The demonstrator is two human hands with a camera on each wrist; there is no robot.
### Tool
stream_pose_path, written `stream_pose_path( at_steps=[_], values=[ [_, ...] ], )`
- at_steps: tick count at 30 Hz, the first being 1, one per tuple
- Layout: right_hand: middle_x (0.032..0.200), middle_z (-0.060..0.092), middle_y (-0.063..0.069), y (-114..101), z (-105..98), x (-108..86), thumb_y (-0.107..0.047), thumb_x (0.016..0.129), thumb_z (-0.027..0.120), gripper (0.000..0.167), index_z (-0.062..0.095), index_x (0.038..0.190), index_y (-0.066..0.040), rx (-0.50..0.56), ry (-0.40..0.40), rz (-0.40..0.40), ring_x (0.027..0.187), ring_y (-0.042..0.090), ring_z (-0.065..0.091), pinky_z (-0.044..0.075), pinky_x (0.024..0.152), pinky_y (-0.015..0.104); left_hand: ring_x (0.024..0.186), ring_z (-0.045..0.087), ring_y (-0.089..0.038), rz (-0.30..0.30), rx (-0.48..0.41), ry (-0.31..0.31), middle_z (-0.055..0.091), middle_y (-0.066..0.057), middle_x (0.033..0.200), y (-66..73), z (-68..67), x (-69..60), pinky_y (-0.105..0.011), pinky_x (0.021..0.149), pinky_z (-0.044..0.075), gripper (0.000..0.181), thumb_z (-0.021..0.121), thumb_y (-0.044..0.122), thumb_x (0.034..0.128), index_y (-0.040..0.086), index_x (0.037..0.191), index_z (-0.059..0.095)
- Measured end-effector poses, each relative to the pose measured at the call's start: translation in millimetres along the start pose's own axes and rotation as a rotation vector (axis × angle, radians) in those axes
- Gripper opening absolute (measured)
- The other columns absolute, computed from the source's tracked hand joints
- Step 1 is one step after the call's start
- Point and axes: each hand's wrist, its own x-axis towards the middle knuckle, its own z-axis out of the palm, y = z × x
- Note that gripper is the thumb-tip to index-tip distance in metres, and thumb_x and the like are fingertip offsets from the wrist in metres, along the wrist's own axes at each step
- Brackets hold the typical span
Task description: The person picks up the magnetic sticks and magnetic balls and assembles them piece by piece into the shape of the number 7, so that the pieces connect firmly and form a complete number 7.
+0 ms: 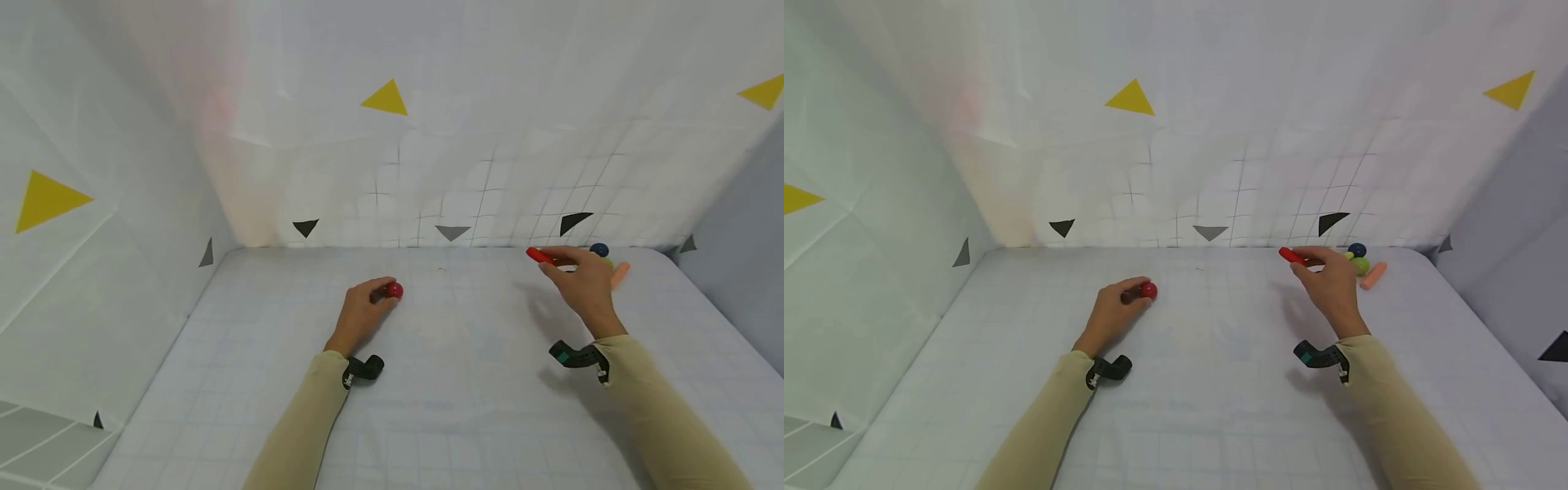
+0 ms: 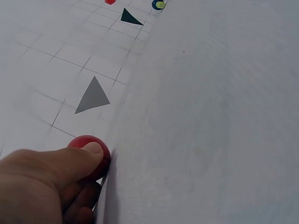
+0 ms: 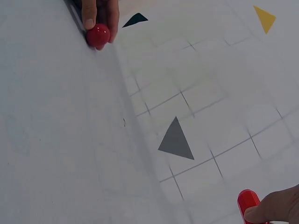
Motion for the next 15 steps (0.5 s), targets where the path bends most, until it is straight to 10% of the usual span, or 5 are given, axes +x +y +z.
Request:
stream_pose_path(
  at_steps=[15],
  values=[
    [0.117, 0.071, 0.021, -22, 21, -1.6, -0.012, 0.098, 0.074, 0.031, 0.073, 0.127, -0.001, 0.056, -0.051, -0.054, 0.108, 0.039, 0.063, 0.055, 0.089, 0.054, 0.111, 0.063, -0.016, 0.004, -0.017, 0.0, 0.07, -0.001, 0.125, 2.0, -1.1, -0.1, -0.037, 0.099, 0.051, 0.042, 0.077, 0.014, 0.0965, 0.015, 0.137, 0.069]
  ],
)
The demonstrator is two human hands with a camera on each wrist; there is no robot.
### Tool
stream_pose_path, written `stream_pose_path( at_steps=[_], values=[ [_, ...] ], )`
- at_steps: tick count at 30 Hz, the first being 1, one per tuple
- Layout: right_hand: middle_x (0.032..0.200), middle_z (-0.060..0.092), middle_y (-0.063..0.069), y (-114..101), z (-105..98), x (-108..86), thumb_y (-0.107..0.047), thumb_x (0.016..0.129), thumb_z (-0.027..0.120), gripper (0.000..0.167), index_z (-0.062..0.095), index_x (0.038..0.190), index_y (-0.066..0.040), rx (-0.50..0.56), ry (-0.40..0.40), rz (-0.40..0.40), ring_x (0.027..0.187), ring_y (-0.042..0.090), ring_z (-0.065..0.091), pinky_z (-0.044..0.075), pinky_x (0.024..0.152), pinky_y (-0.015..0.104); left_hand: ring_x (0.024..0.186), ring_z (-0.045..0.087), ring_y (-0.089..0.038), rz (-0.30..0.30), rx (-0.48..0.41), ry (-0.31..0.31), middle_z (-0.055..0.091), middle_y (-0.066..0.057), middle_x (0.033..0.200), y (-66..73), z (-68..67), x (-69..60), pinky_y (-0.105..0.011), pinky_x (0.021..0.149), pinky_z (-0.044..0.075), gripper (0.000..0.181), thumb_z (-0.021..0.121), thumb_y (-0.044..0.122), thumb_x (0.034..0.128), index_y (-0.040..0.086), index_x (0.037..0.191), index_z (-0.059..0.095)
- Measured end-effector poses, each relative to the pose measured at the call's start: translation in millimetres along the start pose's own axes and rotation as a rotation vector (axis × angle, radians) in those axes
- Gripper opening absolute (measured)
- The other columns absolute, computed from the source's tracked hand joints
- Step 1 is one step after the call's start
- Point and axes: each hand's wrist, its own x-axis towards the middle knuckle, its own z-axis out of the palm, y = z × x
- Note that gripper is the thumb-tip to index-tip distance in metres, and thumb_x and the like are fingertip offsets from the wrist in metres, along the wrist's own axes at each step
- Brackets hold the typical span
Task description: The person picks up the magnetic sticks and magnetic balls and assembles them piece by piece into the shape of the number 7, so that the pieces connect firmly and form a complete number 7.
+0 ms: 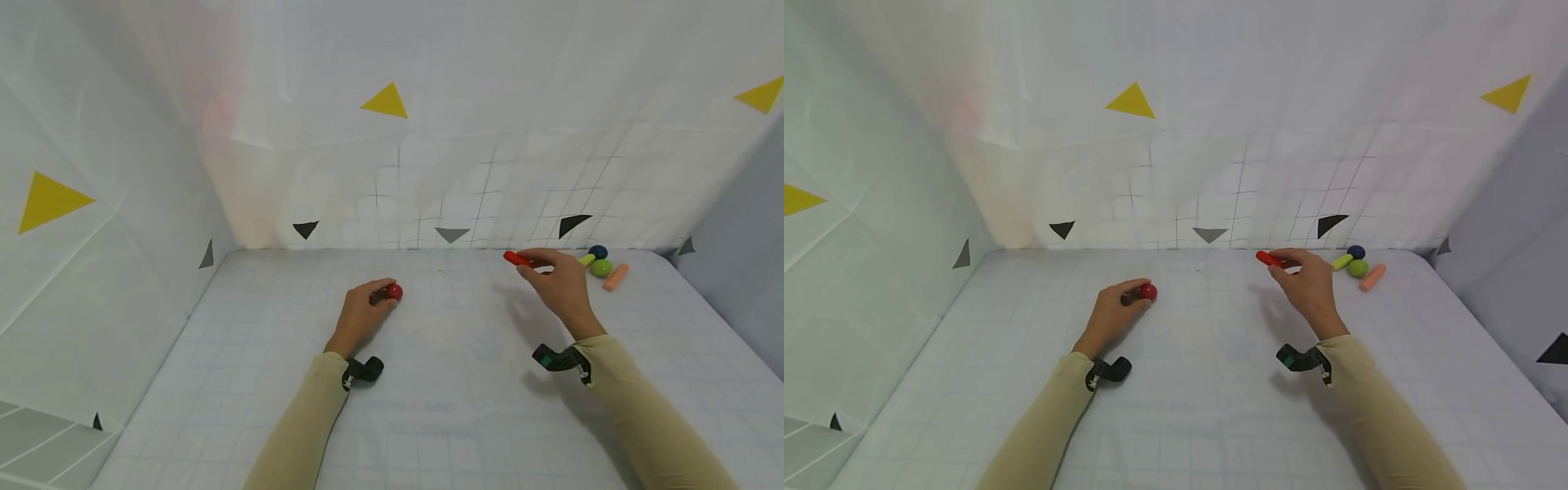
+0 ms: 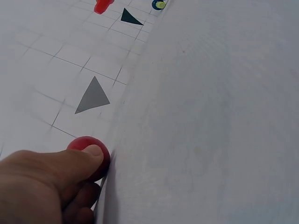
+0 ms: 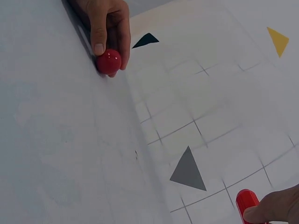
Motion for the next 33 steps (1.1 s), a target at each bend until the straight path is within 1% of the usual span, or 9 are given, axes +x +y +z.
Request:
stream_pose_path(
  at_steps=[5, 9, 15, 20, 25, 30, 33],
  values=[
    [0.116, 0.071, 0.02, -5, 7, 0.1, -0.009, 0.097, 0.074, 0.03, 0.073, 0.126, -0.002, 0.008, -0.023, -0.026, 0.106, 0.038, 0.063, 0.056, 0.087, 0.054, 0.118, 0.062, -0.015, -0.012, -0.007, 0.006, 0.069, 0.0, 0.129, 0.0, -0.3, 0.1, -0.037, 0.102, 0.049, 0.042, 0.077, 0.013, 0.096, 0.016, 0.137, 0.07],
    [0.114, 0.072, 0.019, -10, 14, 0.3, -0.009, 0.097, 0.074, 0.029, 0.073, 0.125, -0.002, 0.019, -0.04, -0.04, 0.105, 0.038, 0.064, 0.057, 0.087, 0.054, 0.117, 0.063, -0.015, -0.005, -0.001, 0.012, 0.07, 0.0, 0.128, -1.0, -0.5, 0.6, -0.037, 0.102, 0.049, 0.042, 0.078, 0.014, 0.0956, 0.016, 0.137, 0.07],
    [0.114, 0.072, 0.017, -17, 23, -0.3, -0.009, 0.097, 0.075, 0.028, 0.075, 0.124, -0.004, 0.038, -0.054, -0.062, 0.104, 0.036, 0.064, 0.057, 0.085, 0.052, 0.116, 0.063, -0.016, 0.003, -0.001, 0.016, 0.07, 0.0, 0.128, -1.2, 0.1, 0.3, -0.037, 0.102, 0.05, 0.042, 0.078, 0.014, 0.0956, 0.014, 0.136, 0.07],
    [0.115, 0.072, 0.016, -27, 32, -1.3, -0.009, 0.096, 0.075, 0.027, 0.075, 0.123, -0.004, 0.062, -0.063, -0.076, 0.103, 0.034, 0.065, 0.057, 0.085, 0.051, 0.117, 0.063, -0.016, -0.006, -0.01, 0.012, 0.071, 0.001, 0.127, -0.8, 0.5, -0.2, -0.038, 0.103, 0.05, 0.041, 0.078, 0.014, 0.0954, 0.015, 0.136, 0.07],
    [0.115, 0.072, 0.015, -35, 43, -2.2, -0.006, 0.095, 0.076, 0.026, 0.076, 0.121, -0.004, 0.09, -0.096, -0.081, 0.103, 0.034, 0.064, 0.058, 0.084, 0.051, 0.118, 0.063, -0.016, -0.011, -0.003, -0.001, 0.07, 0.0, 0.128, -1.1, 0.4, -0.2, -0.038, 0.103, 0.049, 0.041, 0.078, 0.015, 0.0956, 0.014, 0.136, 0.07],
    [0.113, 0.073, 0.015, -43, 50, -0.4, -0.006, 0.095, 0.076, 0.026, 0.076, 0.121, -0.004, 0.116, -0.109, -0.111, 0.102, 0.034, 0.065, 0.058, 0.082, 0.05, 0.118, 0.063, -0.016, 0.004, 0.004, 0.008, 0.07, 0.0, 0.128, -1.8, 0.6, 0.7, -0.038, 0.103, 0.049, 0.042, 0.078, 0.015, 0.0955, 0.014, 0.137, 0.07],
    [0.112, 0.074, 0.014, -45, 53, 0.2, -0.006, 0.094, 0.076, 0.025, 0.077, 0.12, -0.004, 0.128, -0.112, -0.123, 0.1, 0.032, 0.066, 0.058, 0.08, 0.049, 0.119, 0.062, -0.016, 0.007, 0.002, 0.007, 0.07, 0.0, 0.129, -1.6, 0.7, 0.6, -0.037, 0.103, 0.049, 0.042, 0.078, 0.015, 0.0958, 0.014, 0.137, 0.07]
  ],
)
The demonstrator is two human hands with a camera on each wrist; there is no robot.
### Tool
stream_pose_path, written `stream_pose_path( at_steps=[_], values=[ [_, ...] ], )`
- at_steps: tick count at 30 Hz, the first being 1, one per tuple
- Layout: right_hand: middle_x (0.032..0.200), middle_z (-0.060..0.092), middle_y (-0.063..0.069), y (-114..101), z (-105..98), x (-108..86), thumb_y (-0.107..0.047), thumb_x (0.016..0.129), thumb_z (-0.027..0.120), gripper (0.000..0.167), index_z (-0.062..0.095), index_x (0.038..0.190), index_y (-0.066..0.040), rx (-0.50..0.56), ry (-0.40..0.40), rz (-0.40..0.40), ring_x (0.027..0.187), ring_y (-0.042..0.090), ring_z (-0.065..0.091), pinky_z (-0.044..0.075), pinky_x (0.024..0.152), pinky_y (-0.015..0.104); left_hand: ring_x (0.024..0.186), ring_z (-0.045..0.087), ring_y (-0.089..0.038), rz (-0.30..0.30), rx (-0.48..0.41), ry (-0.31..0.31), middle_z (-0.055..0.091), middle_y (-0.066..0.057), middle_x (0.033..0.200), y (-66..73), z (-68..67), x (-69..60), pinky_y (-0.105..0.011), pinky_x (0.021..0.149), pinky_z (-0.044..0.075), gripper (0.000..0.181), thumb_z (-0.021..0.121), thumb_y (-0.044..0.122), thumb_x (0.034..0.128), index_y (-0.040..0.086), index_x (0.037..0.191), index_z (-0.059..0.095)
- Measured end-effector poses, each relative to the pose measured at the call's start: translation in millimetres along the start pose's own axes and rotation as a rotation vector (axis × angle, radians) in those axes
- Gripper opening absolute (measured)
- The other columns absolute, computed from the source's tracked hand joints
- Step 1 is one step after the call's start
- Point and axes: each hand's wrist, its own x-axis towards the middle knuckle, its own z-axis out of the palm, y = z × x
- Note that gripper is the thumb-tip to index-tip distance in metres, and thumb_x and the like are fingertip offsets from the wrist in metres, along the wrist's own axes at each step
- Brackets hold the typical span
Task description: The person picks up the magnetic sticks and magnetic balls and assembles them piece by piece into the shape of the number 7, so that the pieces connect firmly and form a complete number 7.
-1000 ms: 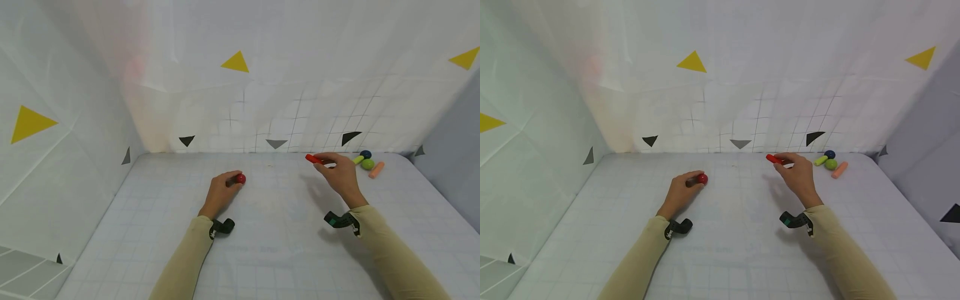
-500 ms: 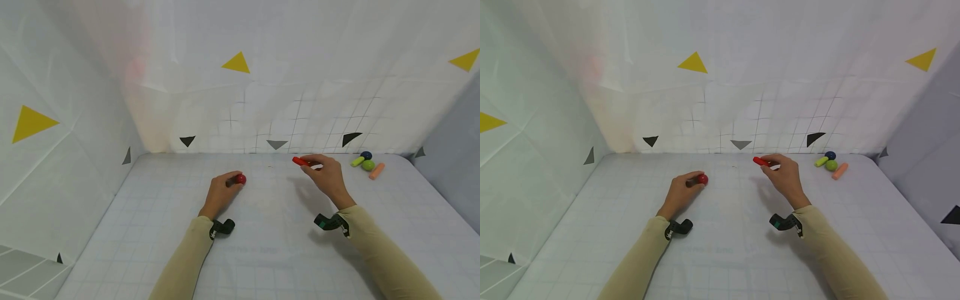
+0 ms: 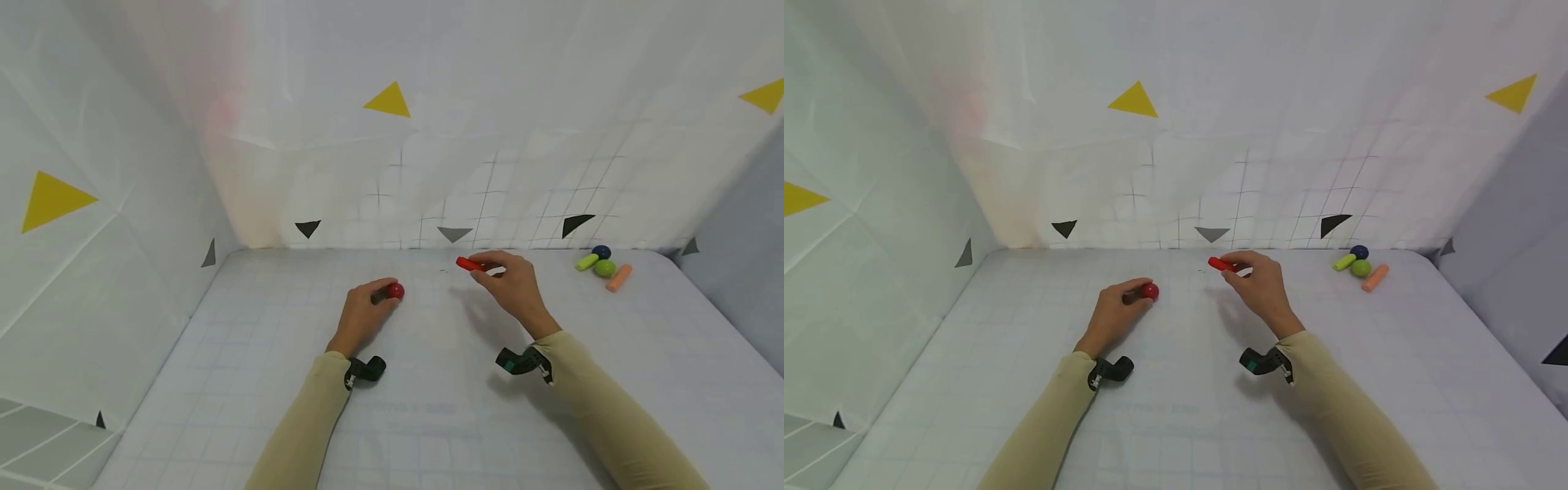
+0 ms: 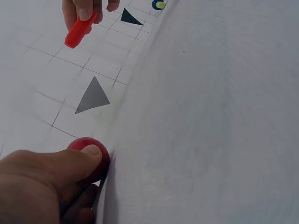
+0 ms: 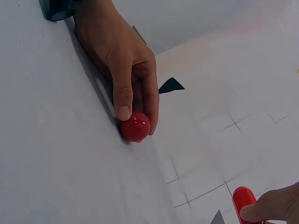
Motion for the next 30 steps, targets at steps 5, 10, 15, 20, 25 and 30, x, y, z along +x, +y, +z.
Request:
stream_pose_path(
  at_steps=[5, 10, 15, 20, 25, 30],
  values=[
    [0.111, 0.074, 0.012, -5, 9, 0.3, -0.006, 0.094, 0.077, 0.025, 0.077, 0.118, -0.004, 0.017, -0.026, -0.012, 0.099, 0.029, 0.066, 0.058, 0.08, 0.046, 0.121, 0.061, -0.017, 0.001, -0.005, -0.012, 0.068, 0.0, 0.132, -0.8, 0.4, -0.4, -0.038, 0.104, 0.049, 0.043, 0.077, 0.016, 0.0969, 0.014, 0.139, 0.069],
    [0.109, 0.074, 0.01, -13, 20, 0.9, -0.006, 0.093, 0.077, 0.024, 0.077, 0.118, -0.005, 0.042, -0.055, -0.009, 0.099, 0.029, 0.066, 0.058, 0.081, 0.045, 0.123, 0.059, -0.015, -0.001, 0.019, -0.01, 0.067, 0.001, 0.135, -2.4, 0.3, -0.8, -0.037, 0.105, 0.048, 0.043, 0.076, 0.018, 0.0977, 0.018, 0.139, 0.068],
    [0.109, 0.074, 0.008, -18, 31, 2.1, -0.006, 0.093, 0.078, 0.024, 0.078, 0.117, -0.006, 0.048, -0.082, -0.009, 0.098, 0.027, 0.065, 0.059, 0.081, 0.044, 0.122, 0.059, -0.016, 0.001, 0.038, -0.009, 0.066, 0.0, 0.135, -1.7, -1.1, -1.2, -0.037, 0.104, 0.048, 0.043, 0.076, 0.018, 0.0982, 0.02, 0.14, 0.068],
    [0.11, 0.074, 0.006, -20, 38, 2.3, -0.007, 0.094, 0.078, 0.023, 0.078, 0.116, -0.007, 0.071, -0.12, -0.015, 0.098, 0.026, 0.066, 0.059, 0.081, 0.044, 0.124, 0.059, -0.018, 0.0, 0.047, -0.009, 0.066, -0.001, 0.135, 0.5, -1.9, -1.5, -0.039, 0.106, 0.047, 0.042, 0.075, 0.017, 0.0984, 0.02, 0.14, 0.068],
    [0.111, 0.074, 0.007, -21, 44, 1.1, -0.005, 0.093, 0.077, 0.023, 0.078, 0.117, -0.007, 0.083, -0.149, -0.027, 0.097, 0.027, 0.066, 0.058, 0.081, 0.045, 0.123, 0.059, -0.019, -0.001, 0.051, -0.011, 0.066, -0.002, 0.135, 1.7, -1.9, -1.1, -0.039, 0.106, 0.047, 0.042, 0.076, 0.016, 0.0982, 0.019, 0.139, 0.069],
    [0.111, 0.074, 0.008, -19, 52, 2.1, -0.004, 0.093, 0.077, 0.023, 0.078, 0.116, -0.007, 0.093, -0.164, -0.048, 0.095, 0.027, 0.067, 0.057, 0.078, 0.042, 0.122, 0.059, -0.019, 0.007, 0.053, -0.015, 0.067, -0.002, 0.135, 1.2, -1.4, 0.3, -0.04, 0.105, 0.048, 0.042, 0.076, 0.016, 0.0979, 0.018, 0.139, 0.069]
  ],
)
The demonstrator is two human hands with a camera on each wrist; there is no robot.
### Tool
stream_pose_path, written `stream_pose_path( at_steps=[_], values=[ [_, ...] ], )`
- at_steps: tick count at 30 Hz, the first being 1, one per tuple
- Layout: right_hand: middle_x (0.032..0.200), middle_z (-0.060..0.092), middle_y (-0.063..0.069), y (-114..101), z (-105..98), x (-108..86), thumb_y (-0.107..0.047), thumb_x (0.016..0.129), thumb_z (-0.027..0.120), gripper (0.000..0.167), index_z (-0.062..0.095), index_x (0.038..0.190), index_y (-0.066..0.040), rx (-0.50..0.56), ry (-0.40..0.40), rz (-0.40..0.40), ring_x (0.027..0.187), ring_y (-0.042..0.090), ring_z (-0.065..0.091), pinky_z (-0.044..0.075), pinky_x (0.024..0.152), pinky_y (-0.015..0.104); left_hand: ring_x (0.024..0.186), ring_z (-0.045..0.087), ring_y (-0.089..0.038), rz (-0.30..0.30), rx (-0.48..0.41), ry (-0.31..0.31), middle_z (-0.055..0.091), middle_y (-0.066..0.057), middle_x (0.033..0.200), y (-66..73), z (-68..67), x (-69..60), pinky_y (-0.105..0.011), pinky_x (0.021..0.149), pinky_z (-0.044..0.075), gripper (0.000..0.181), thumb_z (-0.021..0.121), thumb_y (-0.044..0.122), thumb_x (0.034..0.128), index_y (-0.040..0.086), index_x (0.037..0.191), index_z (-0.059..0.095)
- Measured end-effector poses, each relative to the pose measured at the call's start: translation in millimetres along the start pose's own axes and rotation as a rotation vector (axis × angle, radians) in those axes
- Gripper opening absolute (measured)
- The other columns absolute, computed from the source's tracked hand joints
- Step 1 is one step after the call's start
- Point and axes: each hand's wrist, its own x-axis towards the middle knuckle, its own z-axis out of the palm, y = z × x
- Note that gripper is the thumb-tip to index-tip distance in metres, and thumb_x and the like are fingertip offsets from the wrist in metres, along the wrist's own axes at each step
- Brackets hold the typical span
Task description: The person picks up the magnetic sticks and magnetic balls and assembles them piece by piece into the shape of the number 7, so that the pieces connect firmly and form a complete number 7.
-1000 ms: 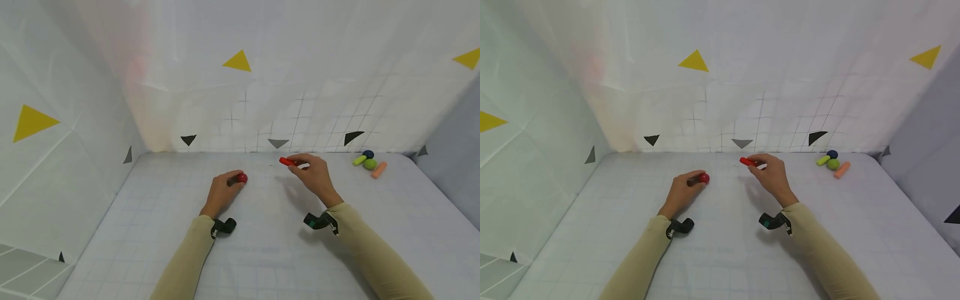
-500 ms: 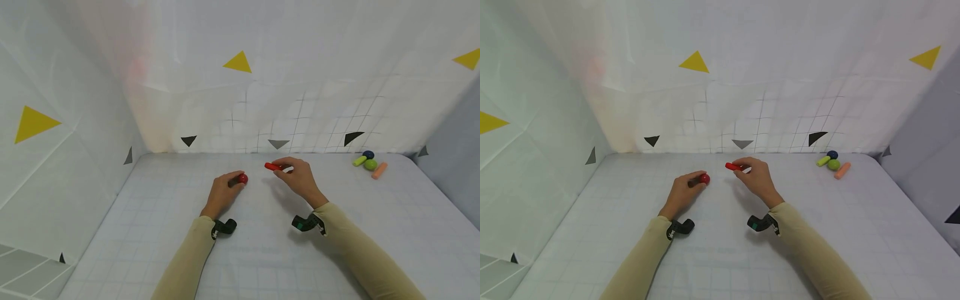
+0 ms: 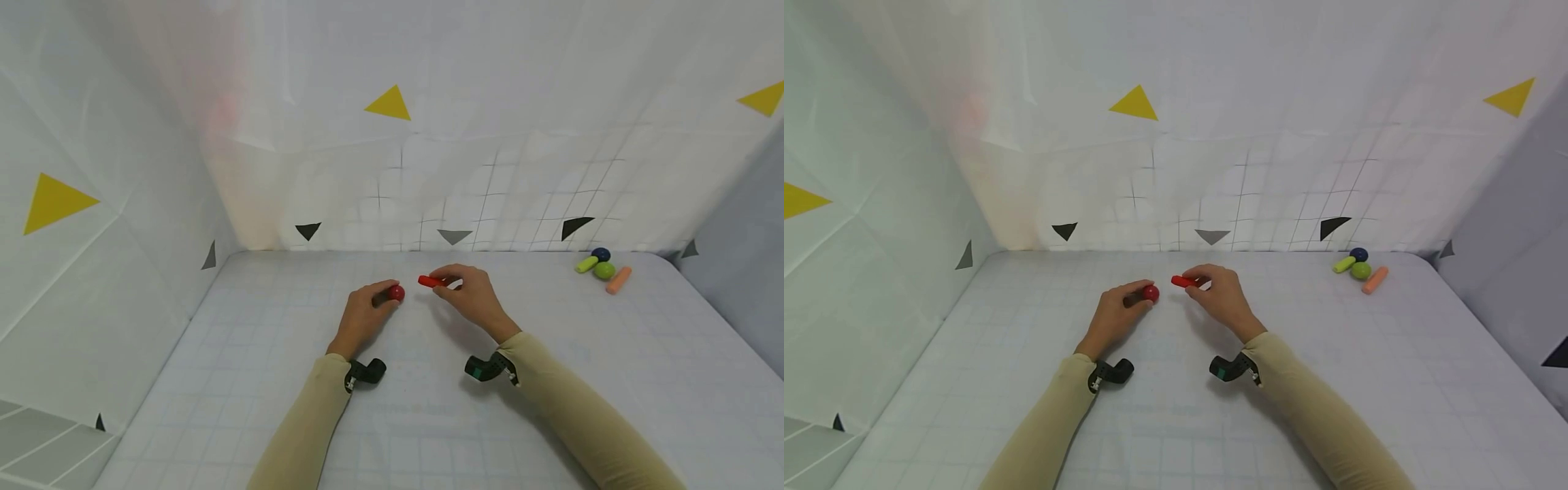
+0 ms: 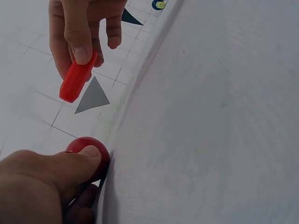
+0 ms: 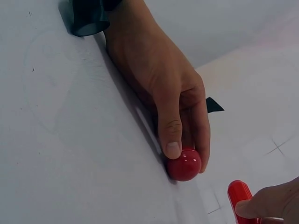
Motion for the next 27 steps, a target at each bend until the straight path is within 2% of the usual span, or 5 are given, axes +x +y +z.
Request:
stream_pose_path(
  at_steps=[4, 10, 27],
  values=[
    [0.111, 0.074, 0.007, 2, 7, 1.5, -0.004, 0.092, 0.077, 0.023, 0.079, 0.115, -0.007, -0.005, -0.022, -0.004, 0.094, 0.027, 0.067, 0.055, 0.075, 0.04, 0.123, 0.059, -0.018, -0.006, 0.007, -0.008, 0.067, -0.001, 0.135, -0.3, 0.3, 0.8, -0.039, 0.105, 0.048, 0.043, 0.076, 0.016, 0.0975, 0.019, 0.14, 0.068],
    [0.112, 0.075, 0.007, 3, 16, 2.8, -0.003, 0.092, 0.077, 0.023, 0.079, 0.114, -0.007, -0.015, -0.04, -0.004, 0.094, 0.027, 0.067, 0.056, 0.077, 0.041, 0.123, 0.058, -0.018, -0.016, 0.011, -0.015, 0.066, 0.0, 0.135, 0.2, 0.2, 0.8, -0.038, 0.105, 0.048, 0.044, 0.076, 0.016, 0.0976, 0.021, 0.141, 0.068],
    [0.112, 0.074, 0.008, 3, 29, 4.1, -0.002, 0.092, 0.077, 0.022, 0.078, 0.114, -0.005, -0.051, -0.067, -0.01, 0.097, 0.027, 0.066, 0.058, 0.08, 0.042, 0.128, 0.057, -0.02, 0.004, 0.009, -0.009, 0.065, 0.0, 0.137, -3.8, 0.1, 2.1, -0.042, 0.109, 0.045, 0.045, 0.077, 0.016, 0.0971, 0.021, 0.141, 0.068]
  ],
)
